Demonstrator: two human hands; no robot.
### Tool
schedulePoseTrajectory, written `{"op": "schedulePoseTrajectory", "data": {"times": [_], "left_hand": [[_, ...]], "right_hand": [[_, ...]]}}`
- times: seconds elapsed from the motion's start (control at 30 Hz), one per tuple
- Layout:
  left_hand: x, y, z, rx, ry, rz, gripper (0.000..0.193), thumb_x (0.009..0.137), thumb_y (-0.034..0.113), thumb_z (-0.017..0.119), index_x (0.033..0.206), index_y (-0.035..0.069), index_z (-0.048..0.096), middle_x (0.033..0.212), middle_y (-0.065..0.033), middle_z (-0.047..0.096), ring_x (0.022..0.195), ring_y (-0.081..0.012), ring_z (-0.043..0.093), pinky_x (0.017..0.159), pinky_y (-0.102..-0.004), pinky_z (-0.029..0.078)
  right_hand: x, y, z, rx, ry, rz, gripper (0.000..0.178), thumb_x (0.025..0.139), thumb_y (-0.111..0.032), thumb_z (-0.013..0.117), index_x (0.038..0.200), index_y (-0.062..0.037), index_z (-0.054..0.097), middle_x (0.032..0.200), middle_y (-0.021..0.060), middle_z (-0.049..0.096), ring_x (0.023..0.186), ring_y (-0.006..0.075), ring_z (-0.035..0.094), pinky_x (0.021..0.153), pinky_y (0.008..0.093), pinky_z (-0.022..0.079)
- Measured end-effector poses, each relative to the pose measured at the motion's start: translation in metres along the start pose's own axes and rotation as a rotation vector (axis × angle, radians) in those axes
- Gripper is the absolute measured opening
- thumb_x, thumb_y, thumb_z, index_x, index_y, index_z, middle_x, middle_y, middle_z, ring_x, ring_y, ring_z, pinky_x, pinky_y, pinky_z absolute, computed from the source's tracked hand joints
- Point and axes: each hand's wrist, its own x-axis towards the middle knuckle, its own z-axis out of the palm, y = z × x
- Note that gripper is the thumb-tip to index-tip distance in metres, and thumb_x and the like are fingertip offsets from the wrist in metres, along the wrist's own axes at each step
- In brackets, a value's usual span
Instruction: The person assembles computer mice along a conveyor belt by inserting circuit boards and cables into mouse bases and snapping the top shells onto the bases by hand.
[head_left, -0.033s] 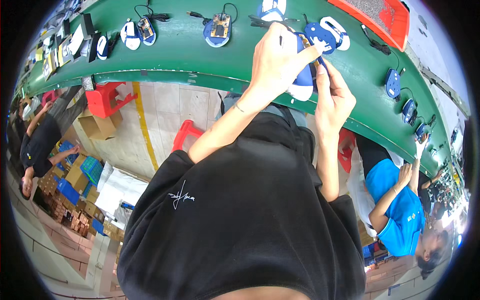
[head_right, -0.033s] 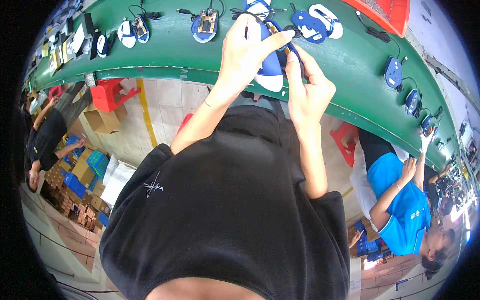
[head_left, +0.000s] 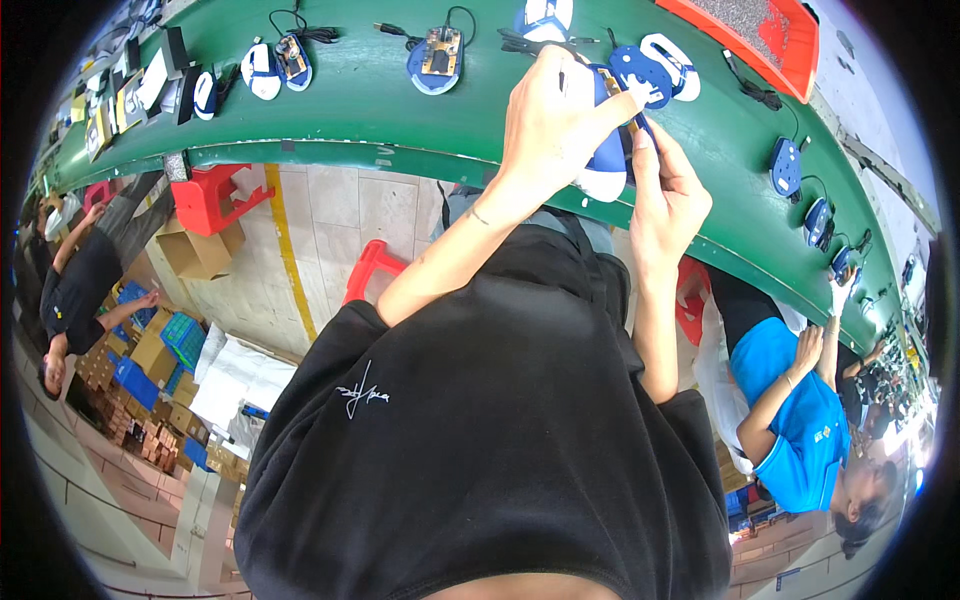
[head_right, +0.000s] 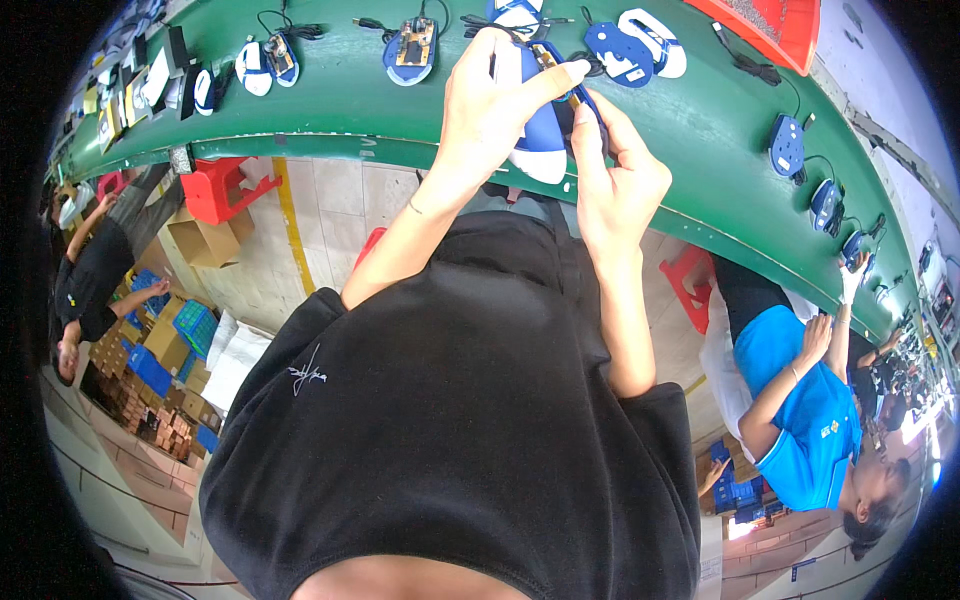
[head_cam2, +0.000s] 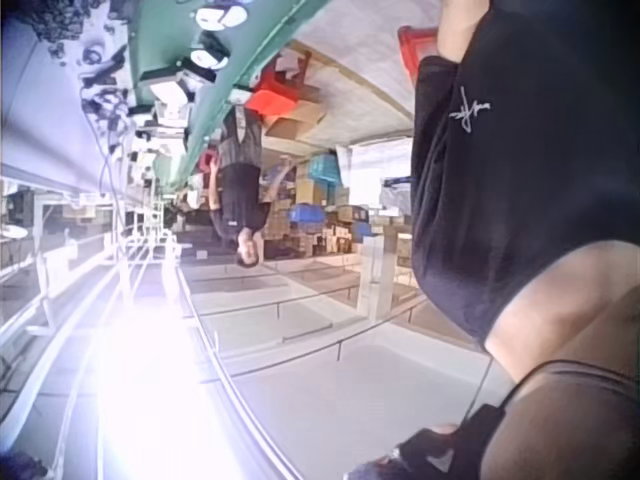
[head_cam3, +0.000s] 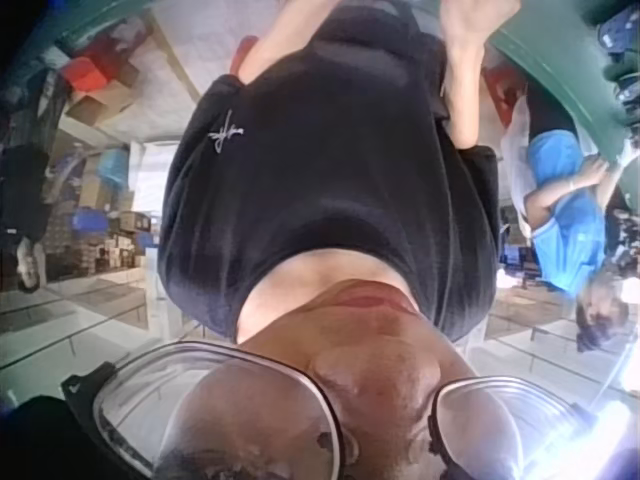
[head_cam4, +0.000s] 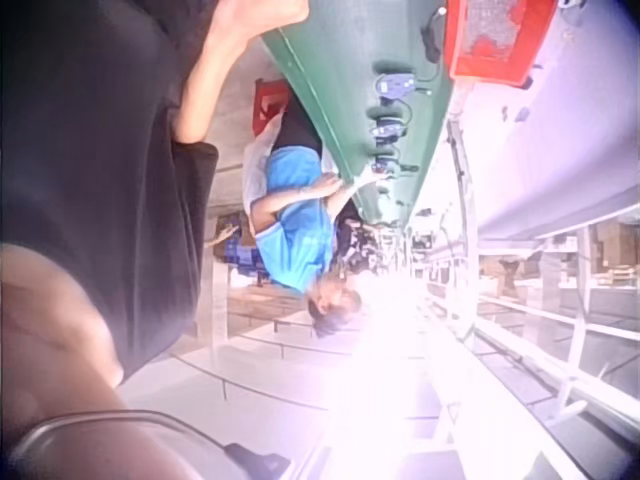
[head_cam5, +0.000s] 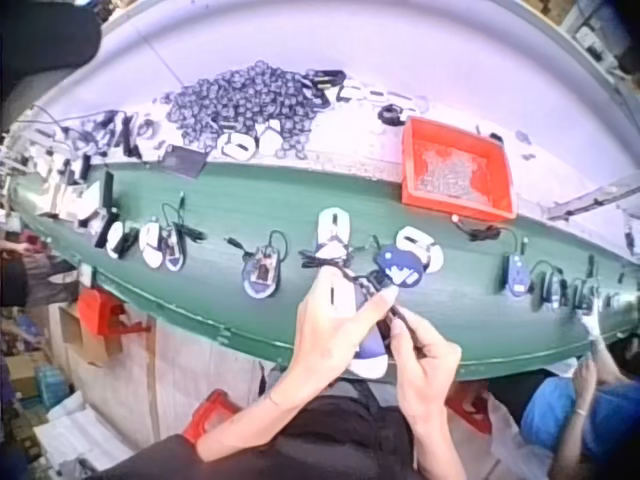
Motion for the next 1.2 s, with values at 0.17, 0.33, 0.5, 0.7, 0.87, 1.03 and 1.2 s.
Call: {"op": "schedulePoseTrajectory", "data": {"times": [0.17, 0.33, 0.5, 0.7, 0.87, 1.03, 1.2], "left_hand": [[0.0, 0.004, -0.005, 0.062, -0.002, 0.002, 0.049, 0.07, 0.035, 0.083, 0.085, 0.0, 0.051, 0.074, -0.0127, 0.058, 0.065, -0.0228, 0.059, 0.063, -0.0349, 0.049], [-0.004, 0.002, -0.004, 0.316, 0.148, 0.221, 0.044, 0.072, 0.028, 0.084, 0.089, 0.003, 0.052, 0.074, -0.0038, 0.058, 0.062, -0.0097, 0.054, 0.055, -0.0259, 0.046], [-0.004, -0.002, -0.004, 0.44, 0.223, 0.293, 0.05, 0.072, 0.032, 0.083, 0.094, 0.001, 0.052, 0.082, -0.0116, 0.06, 0.071, -0.0222, 0.06, 0.066, -0.0347, 0.049], [0.0, -0.001, -0.013, 0.442, 0.218, 0.31, 0.052, 0.071, 0.033, 0.084, 0.095, 0.0, 0.052, 0.084, -0.0129, 0.059, 0.073, -0.0241, 0.06, 0.068, -0.0357, 0.048], [0.001, 0.004, -0.018, 0.388, 0.166, 0.282, 0.05, 0.07, 0.031, 0.084, 0.093, 0.001, 0.052, 0.081, -0.0103, 0.059, 0.071, -0.0192, 0.059, 0.066, -0.0328, 0.048], [0.004, 0.004, -0.021, 0.363, 0.141, 0.265, 0.049, 0.07, 0.03, 0.085, 0.094, 0.001, 0.053, 0.082, -0.0085, 0.061, 0.072, -0.0142, 0.058, 0.065, -0.0293, 0.049], [0.005, 0.006, -0.025, 0.349, 0.132, 0.237, 0.05, 0.071, 0.031, 0.084, 0.097, 0.0, 0.053, 0.083, -0.0093, 0.062, 0.072, -0.0141, 0.059, 0.065, -0.029, 0.049]], "right_hand": [[0.001, -0.001, 0.003, -0.069, -0.007, -0.029, 0.024, 0.092, -0.011, 0.065, 0.112, 0.002, 0.068, 0.085, 0.0057, 0.07, 0.076, 0.0071, 0.062, 0.071, 0.022, 0.051], [0.0, -0.002, 0.016, 0.09, 0.047, 0.079, 0.023, 0.092, -0.01, 0.065, 0.111, 0.0032, 0.068, 0.089, 0.0063, 0.07, 0.079, 0.0069, 0.061, 0.073, 0.0222, 0.051], [0.007, 0.007, 0.024, 0.254, 0.065, 0.184, 0.022, 0.092, -0.007, 0.062, 0.109, 0.0041, 0.068, 0.092, 0.0066, 0.07, 0.083, 0.0075, 0.061, 0.075, 0.0223, 0.05], [0.002, 0.007, 0.028, 0.032, 0.039, 0.123, 0.024, 0.092, -0.007, 0.061, 0.113, 0.0035, 0.067, 0.095, 0.0074, 0.07, 0.084, 0.0083, 0.061, 0.077, 0.0226, 0.05], [0.005, -0.001, 0.018, 0.184, -0.057, 0.166, 0.026, 0.092, -0.009, 0.062, 0.115, 0.0028, 0.067, 0.097, 0.0078, 0.07, 0.085, 0.0081, 0.061, 0.077, 0.0224, 0.05], [0.006, -0.004, 0.018, 0.14, -0.067, 0.169, 0.026, 0.092, -0.007, 0.062, 0.116, 0.0046, 0.065, 0.098, 0.0089, 0.069, 0.086, 0.0096, 0.062, 0.079, 0.0229, 0.05], [0.007, 0.001, 0.022, 0.141, -0.05, 0.135, 0.026, 0.091, -0.009, 0.065, 0.114, 0.0017, 0.067, 0.094, 0.0074, 0.071, 0.082, 0.0076, 0.061, 0.076, 0.0223, 0.05]]}}
